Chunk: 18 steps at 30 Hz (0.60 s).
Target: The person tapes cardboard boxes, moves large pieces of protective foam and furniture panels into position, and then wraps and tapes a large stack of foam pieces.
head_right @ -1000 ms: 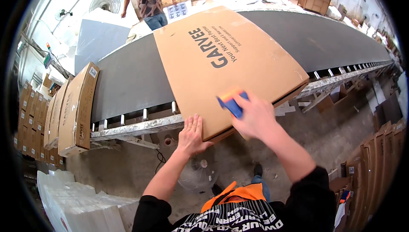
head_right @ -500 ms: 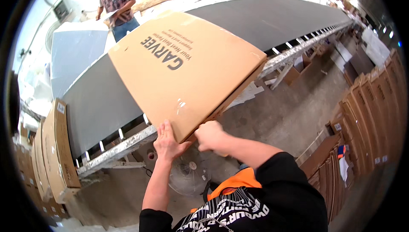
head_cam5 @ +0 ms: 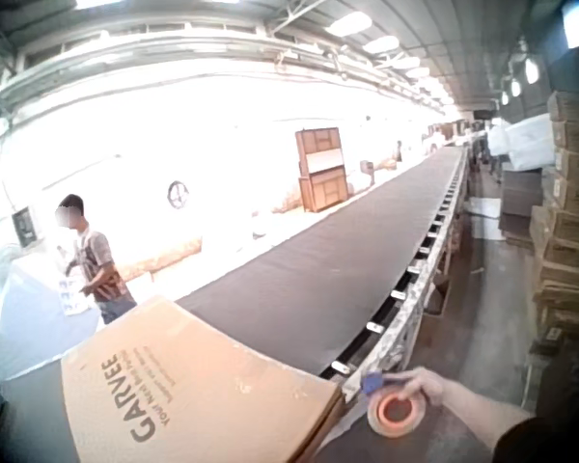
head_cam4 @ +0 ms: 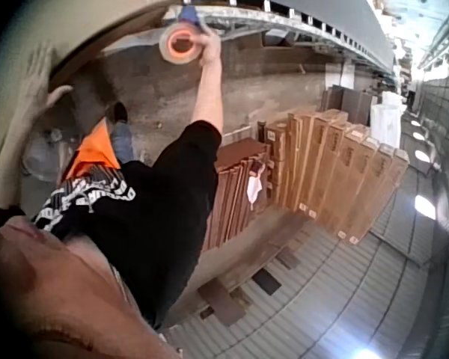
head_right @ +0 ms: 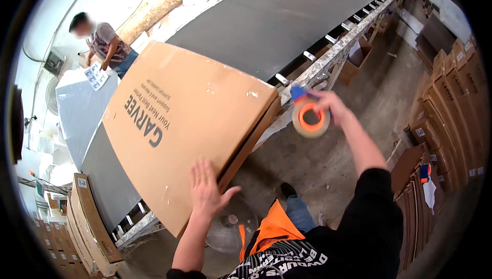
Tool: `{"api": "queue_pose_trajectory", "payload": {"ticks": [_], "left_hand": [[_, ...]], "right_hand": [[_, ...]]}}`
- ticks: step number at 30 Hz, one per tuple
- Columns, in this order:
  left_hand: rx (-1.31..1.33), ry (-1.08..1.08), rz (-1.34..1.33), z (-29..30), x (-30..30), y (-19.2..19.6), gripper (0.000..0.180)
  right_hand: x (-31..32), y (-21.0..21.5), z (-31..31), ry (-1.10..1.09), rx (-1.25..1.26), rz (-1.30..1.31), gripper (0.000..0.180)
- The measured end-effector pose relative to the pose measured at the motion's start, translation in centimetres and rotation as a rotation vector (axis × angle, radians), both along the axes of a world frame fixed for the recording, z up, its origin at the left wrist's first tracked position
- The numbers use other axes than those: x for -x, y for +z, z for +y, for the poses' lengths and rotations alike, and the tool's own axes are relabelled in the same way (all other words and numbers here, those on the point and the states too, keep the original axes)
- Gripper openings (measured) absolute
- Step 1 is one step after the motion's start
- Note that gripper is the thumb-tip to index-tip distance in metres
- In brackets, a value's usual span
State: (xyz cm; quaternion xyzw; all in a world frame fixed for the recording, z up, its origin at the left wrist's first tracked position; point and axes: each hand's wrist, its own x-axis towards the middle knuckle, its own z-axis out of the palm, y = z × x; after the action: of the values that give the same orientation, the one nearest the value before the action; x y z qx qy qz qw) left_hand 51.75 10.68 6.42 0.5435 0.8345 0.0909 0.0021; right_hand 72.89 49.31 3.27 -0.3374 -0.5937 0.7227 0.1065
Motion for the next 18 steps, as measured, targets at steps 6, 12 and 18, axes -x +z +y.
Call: {"api": "queue_pose_trajectory", "payload": {"ticks": [6,12,18], "left_hand": [[0.034,-0.051,0.181,9.0,1.9,-3.6,0.082],[0.021,-0.02,0.047,8.2,1.6,-2.8,0.082],[-0.01,-0.998,-0.082,22.9,0.0,4.3,0.046]], "right_hand": [[10.1,1.2,14.2,0.492,0.246,-0.047,0.051],[1.3,-1.8,-1.1,0.41,0.291,0.031,0.058],[5.5,-3.6,-17.3,-0.227,-0.278,0.28,0.055]]}}
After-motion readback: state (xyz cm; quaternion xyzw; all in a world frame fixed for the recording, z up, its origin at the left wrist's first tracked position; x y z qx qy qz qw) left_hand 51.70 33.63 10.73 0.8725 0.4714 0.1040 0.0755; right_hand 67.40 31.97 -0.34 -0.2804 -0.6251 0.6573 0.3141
